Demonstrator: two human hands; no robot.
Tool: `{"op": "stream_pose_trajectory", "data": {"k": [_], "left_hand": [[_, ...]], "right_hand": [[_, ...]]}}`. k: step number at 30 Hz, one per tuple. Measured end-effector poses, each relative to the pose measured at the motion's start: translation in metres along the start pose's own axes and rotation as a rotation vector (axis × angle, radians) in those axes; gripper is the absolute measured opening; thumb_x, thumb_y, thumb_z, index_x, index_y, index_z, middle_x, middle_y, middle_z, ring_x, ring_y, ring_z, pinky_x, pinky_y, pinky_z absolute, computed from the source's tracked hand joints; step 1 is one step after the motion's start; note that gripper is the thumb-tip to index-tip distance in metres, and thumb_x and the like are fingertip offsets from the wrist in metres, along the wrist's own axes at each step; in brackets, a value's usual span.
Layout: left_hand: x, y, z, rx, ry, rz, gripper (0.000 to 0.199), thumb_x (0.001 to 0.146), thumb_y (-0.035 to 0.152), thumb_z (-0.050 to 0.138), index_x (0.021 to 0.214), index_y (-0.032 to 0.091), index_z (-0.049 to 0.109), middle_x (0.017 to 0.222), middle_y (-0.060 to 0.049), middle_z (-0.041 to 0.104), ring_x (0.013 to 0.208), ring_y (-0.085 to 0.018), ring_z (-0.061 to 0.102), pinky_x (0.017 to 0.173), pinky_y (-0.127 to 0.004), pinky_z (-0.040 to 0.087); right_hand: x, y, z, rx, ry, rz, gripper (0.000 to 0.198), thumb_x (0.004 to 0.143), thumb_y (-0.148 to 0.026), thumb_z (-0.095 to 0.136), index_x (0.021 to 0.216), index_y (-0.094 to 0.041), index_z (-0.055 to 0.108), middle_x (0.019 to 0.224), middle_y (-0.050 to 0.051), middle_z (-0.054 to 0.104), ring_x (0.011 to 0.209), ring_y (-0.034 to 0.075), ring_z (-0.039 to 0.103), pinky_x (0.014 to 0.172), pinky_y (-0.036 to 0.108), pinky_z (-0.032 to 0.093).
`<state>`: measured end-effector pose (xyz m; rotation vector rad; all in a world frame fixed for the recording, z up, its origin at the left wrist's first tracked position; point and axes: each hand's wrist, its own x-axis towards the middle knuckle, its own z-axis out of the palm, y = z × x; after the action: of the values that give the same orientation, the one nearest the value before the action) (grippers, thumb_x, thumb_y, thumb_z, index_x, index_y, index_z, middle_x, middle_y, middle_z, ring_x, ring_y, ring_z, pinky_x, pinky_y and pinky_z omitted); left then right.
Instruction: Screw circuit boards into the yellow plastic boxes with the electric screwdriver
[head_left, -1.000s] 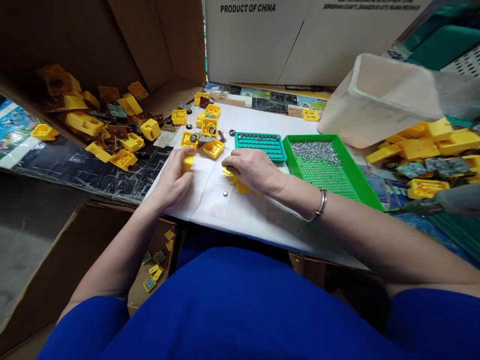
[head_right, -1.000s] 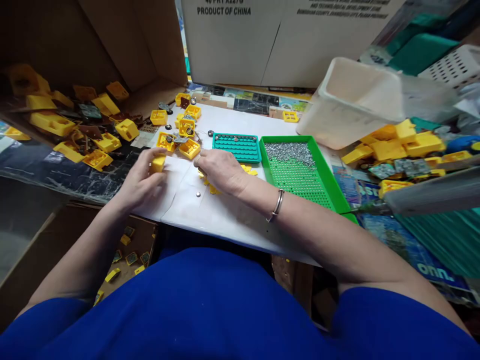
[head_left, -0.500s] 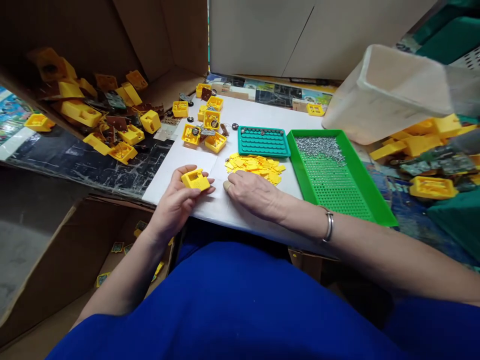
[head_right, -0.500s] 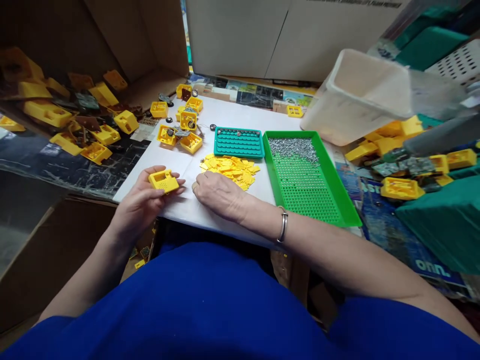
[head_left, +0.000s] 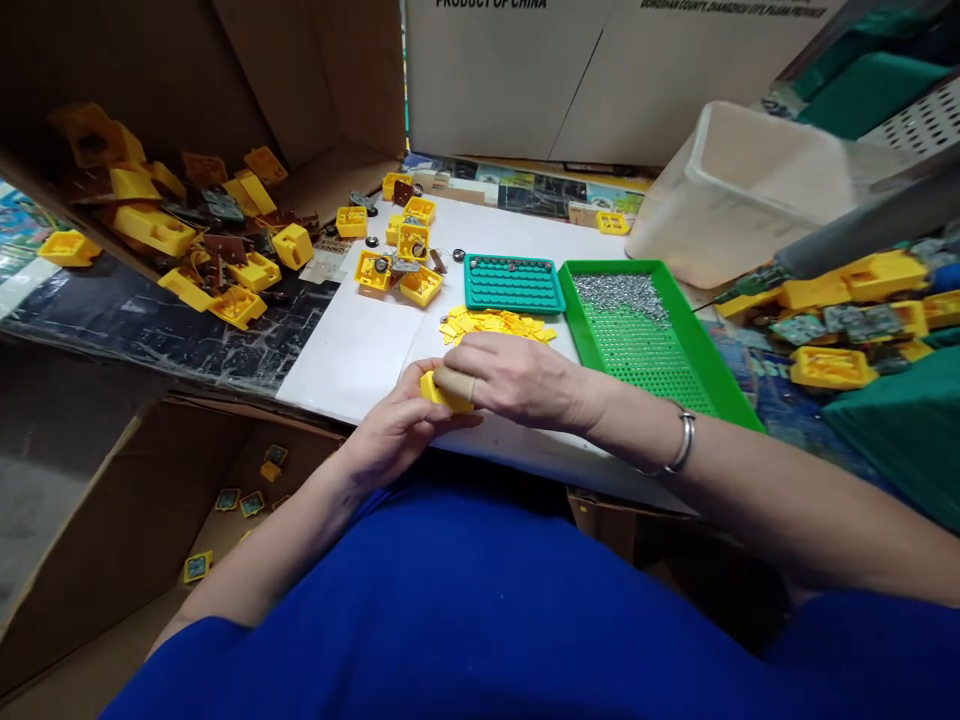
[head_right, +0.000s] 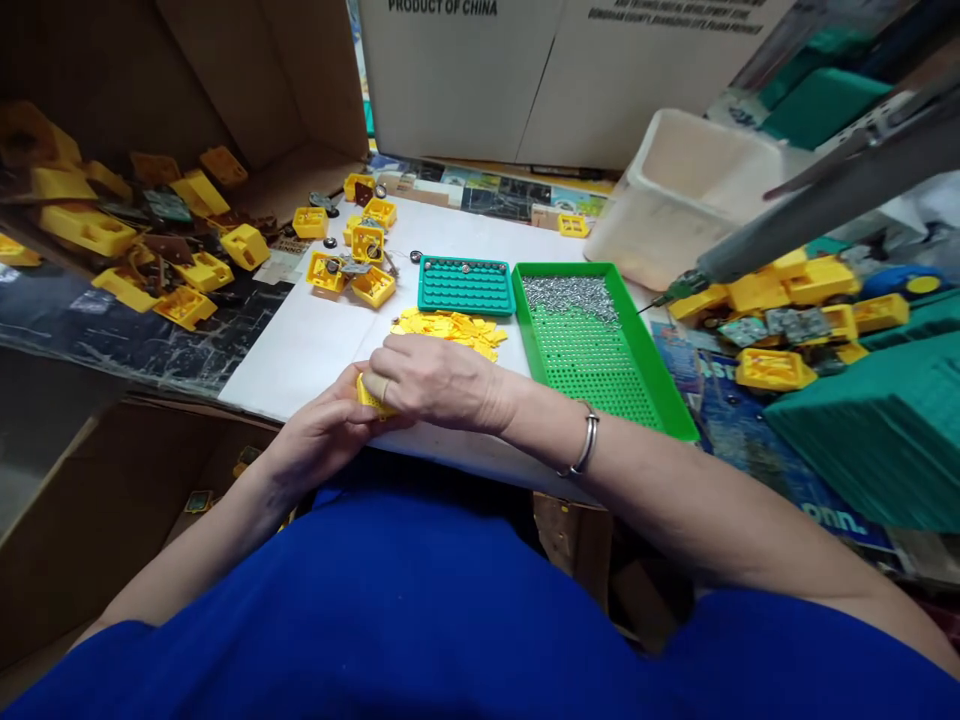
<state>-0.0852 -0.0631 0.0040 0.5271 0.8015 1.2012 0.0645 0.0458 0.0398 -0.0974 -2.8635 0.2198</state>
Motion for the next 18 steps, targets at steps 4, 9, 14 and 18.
{"op": "stream_pose_trajectory", "data": {"k": [4,9,14,18], "left_hand": [[0.003,-0.004,0.0,0.028,0.013,0.067,0.048,0.072,0.01,0.065,0.114,0.024,0.048,0.11,-0.001,0.065,0.105,-0.02,0.064,0.104,-0.045,0.047],[0.006,-0.018,-0.008,0.223,0.018,0.218,0.052,0.075,0.016,0.07,0.12,0.027,0.046,0.124,0.0,0.061,0.123,-0.021,0.055,0.11,-0.039,0.038],[0.004,-0.016,-0.009,0.103,0.061,0.138,0.048,0.074,0.02,0.072,0.115,0.025,0.047,0.109,-0.001,0.067,0.104,-0.021,0.066,0.1,-0.042,0.046],[0.003,-0.007,-0.002,0.017,0.111,0.104,0.027,0.082,0.029,0.064,0.102,0.019,0.051,0.104,-0.007,0.071,0.095,-0.026,0.072,0.088,-0.046,0.054]], "right_hand": [[-0.004,-0.008,0.013,0.48,0.368,0.444,0.014,0.094,-0.024,0.052,0.1,-0.018,0.063,0.09,0.005,0.068,0.079,0.014,0.061,0.073,0.028,0.049],[-0.001,-0.023,0.026,0.76,0.368,0.636,0.018,0.081,-0.019,0.065,0.097,-0.018,0.057,0.072,-0.004,0.062,0.064,0.009,0.056,0.062,0.023,0.044],[0.003,0.004,0.019,0.697,0.317,0.693,0.023,0.086,-0.033,0.065,0.101,-0.016,0.06,0.073,-0.002,0.062,0.063,0.01,0.054,0.062,0.025,0.043],[0.025,0.039,0.008,0.177,0.096,0.709,0.015,0.09,-0.02,0.057,0.091,-0.017,0.072,0.096,0.009,0.071,0.085,0.019,0.061,0.074,0.032,0.043]]}}
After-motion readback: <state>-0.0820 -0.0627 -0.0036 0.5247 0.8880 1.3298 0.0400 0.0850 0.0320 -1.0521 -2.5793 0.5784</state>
